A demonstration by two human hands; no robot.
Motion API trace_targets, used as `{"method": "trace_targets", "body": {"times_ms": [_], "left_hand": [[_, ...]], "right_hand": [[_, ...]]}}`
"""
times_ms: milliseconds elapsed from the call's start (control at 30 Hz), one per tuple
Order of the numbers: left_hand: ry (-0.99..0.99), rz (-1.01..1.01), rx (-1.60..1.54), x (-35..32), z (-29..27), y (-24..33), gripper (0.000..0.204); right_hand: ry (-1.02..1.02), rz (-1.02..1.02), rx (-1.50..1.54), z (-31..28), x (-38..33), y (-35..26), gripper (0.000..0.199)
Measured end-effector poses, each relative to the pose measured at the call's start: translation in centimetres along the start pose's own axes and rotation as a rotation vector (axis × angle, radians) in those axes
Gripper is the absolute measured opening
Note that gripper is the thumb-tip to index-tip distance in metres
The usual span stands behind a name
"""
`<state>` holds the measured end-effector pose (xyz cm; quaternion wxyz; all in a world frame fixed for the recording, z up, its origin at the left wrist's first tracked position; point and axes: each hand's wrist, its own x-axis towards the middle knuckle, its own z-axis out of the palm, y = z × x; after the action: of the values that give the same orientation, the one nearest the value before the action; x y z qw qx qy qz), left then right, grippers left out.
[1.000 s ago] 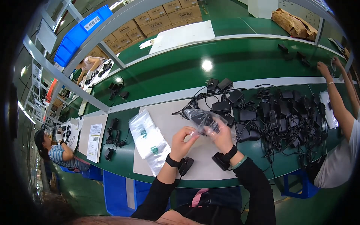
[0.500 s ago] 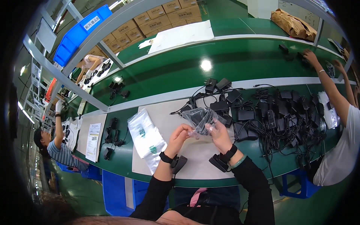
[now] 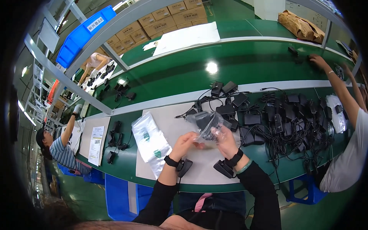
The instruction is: The person picks up a power adapter and a plastic bag, places the adapter inside the bag, and sets the bagged item on the table, repeating this process for a second adapter.
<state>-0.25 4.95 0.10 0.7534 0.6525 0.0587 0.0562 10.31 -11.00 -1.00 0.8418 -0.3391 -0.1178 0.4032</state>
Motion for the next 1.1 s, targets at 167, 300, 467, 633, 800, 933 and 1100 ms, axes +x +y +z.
{"method": "trace_targets", "body": {"times_ms": [167, 300, 467, 633, 800, 933, 1100], "left_hand": [[0.182, 0.057, -0.124, 0.0, 1.2, 0.6, 0.013], [0.245, 0.162, -0.002, 0.0, 0.6, -0.4, 0.015], [0.209, 0.141, 0.107, 0.0, 0.1, -0.5, 0.018], [0.071, 0.035, 0.191, 0.0, -0.7, -1.6, 0.018], [0.275, 0.289, 0.139, 0.1, 0.1, -0.4, 0.016], [0.326, 0.214, 0.055, 0.2, 0.1, 0.2, 0.016], [0.164, 0.129, 0.46, -0.5, 0.8, 0.4, 0.013]], "right_hand": [[-0.006, -0.095, -0.257, 0.7, -0.3, -1.0, 0.032], [-0.075, -0.118, -0.461, 1.2, -0.6, -1.6, 0.033], [-0.003, -0.017, -0.423, 0.7, -0.6, -1.7, 0.029], [0.044, -0.088, -0.572, 0.9, -0.3, -0.7, 0.029], [0.077, -0.238, -0.828, 0.5, 0.0, -1.0, 0.032], [0.128, -0.316, -0.887, 0.1, 0.2, -0.7, 0.033], [0.237, -0.228, -0.575, 0.5, 0.2, -0.2, 0.034]]}}
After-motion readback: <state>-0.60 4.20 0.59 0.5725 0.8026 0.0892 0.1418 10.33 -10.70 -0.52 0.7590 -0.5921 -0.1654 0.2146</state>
